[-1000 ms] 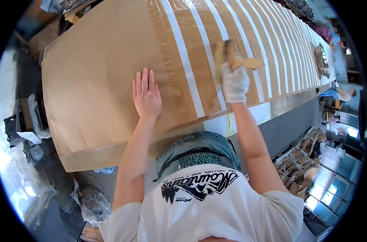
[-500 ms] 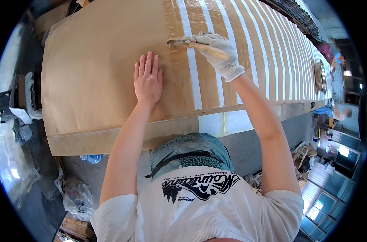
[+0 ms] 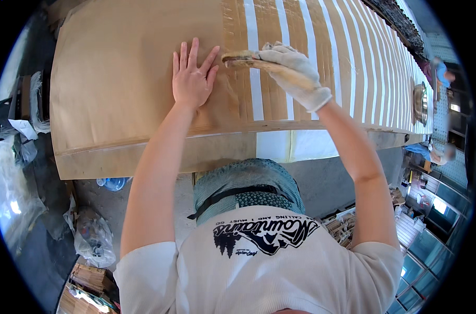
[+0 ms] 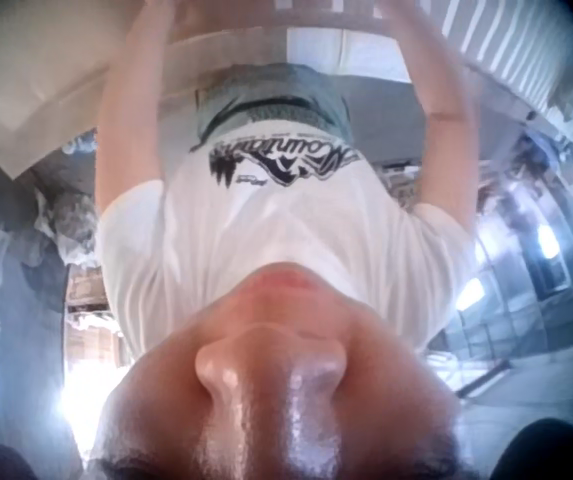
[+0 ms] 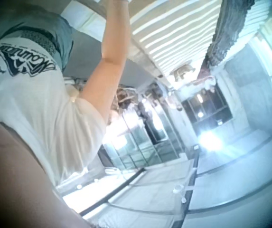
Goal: The person applies a liquid adhesive to a large, flat, striped surface using a brush. They repeatedly dip the brush into a metal bowl and spread the liquid in long strokes across the surface.
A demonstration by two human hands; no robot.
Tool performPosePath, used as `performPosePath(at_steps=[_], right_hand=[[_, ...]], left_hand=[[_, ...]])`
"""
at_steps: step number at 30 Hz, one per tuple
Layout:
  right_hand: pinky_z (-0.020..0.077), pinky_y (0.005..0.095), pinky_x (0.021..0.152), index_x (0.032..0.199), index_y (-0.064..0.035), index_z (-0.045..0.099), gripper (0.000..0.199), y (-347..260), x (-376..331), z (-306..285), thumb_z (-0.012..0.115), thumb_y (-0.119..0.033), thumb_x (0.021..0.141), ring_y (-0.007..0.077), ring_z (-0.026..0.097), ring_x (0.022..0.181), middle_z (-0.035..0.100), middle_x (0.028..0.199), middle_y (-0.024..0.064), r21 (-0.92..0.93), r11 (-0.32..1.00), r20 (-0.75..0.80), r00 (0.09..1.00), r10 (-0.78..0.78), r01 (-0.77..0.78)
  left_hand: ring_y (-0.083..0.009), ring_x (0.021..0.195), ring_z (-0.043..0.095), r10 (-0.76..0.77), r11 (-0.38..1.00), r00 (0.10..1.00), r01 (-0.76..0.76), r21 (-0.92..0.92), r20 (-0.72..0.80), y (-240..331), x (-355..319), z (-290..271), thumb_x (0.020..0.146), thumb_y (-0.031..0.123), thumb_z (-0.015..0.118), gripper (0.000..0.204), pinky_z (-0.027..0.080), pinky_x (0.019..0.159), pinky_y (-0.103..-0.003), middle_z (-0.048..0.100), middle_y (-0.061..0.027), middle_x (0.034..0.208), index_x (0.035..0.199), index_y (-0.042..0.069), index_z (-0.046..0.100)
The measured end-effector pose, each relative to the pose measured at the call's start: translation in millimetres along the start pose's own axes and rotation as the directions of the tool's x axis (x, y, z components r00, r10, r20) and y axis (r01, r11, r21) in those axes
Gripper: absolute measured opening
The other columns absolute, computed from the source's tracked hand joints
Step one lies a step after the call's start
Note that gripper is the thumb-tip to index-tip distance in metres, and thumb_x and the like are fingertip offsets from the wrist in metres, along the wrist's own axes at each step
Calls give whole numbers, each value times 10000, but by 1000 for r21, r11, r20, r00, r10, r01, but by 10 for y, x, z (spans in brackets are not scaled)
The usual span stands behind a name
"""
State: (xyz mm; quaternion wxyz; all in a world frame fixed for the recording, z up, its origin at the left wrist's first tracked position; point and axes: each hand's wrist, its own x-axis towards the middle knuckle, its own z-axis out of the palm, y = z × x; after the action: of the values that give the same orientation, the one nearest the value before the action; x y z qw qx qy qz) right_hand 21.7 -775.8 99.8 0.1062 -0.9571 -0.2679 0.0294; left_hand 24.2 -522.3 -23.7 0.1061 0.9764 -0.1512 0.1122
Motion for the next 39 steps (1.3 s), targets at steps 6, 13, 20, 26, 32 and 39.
performPosePath(at_steps=[6, 13, 20, 26, 32, 39], right_hand=[[496, 413, 913, 1135, -258, 687, 214, -147, -777, 467, 622, -330, 945, 273, 637, 1129, 687, 1101, -5, -59, 998, -42, 998, -37, 34], [533, 332, 811, 1039, -237, 746, 183, -14, -405, 141, 611, -326, 955, 242, 675, 982, 725, 987, 46, 100, 995, 139, 990, 2, -16], [547, 315, 784, 1130, -273, 712, 206, -160, -913, 464, 648, -239, 937, 144, 649, 1012, 699, 1051, -19, -202, 976, -136, 984, -112, 83], [555, 346, 948, 1190, -296, 718, 338, 506, -654, 336, 715, -161, 880, 167, 678, 1068, 718, 1152, -38, 178, 972, -279, 955, -102, 156], [554, 279, 777, 1130, -263, 730, 236, 371, -992, 165, 628, -360, 941, 171, 679, 1021, 717, 1051, 16, -126, 985, -310, 939, -151, 117], [572, 324, 883, 1166, -271, 719, 243, 949, -1071, 86, 643, -239, 938, 173, 681, 1014, 721, 1085, -13, 84, 995, -20, 998, 58, -56]], left_hand=[[-340, 1526, 185, 1, 998, 999, -4, 64, 43, 31, 20, 46, 1054, 492, 360, 498, 139, 1253, -483, 187, -66, 1670, 1548, 441, 328], [-336, 1534, 165, 0, 996, 999, -3, 86, 45, 6, 33, 29, 1058, 498, 341, 508, 135, 1254, -479, 151, -63, 1681, 1560, 443, 291], [-339, 1534, 166, 2, 996, 999, -6, 86, 54, 61, 49, 45, 1055, 498, 349, 514, 132, 1254, -475, 152, -65, 1681, 1562, 440, 292], [-334, 1536, 167, 5, 991, 998, -13, 136, 55, 50, 61, 60, 1053, 498, 355, 516, 146, 1251, -469, 156, -59, 1681, 1562, 435, 298], [-325, 1535, 172, -3, 992, 997, -7, 128, 74, 40, 37, 52, 1061, 485, 353, 505, 135, 1256, -464, 153, -52, 1681, 1560, 439, 297], [-322, 1533, 179, 34, 989, 998, -41, 139, 55, 59, 91, 61, 1061, 476, 356, 502, 146, 1255, -464, 162, -48, 1678, 1559, 433, 304]])
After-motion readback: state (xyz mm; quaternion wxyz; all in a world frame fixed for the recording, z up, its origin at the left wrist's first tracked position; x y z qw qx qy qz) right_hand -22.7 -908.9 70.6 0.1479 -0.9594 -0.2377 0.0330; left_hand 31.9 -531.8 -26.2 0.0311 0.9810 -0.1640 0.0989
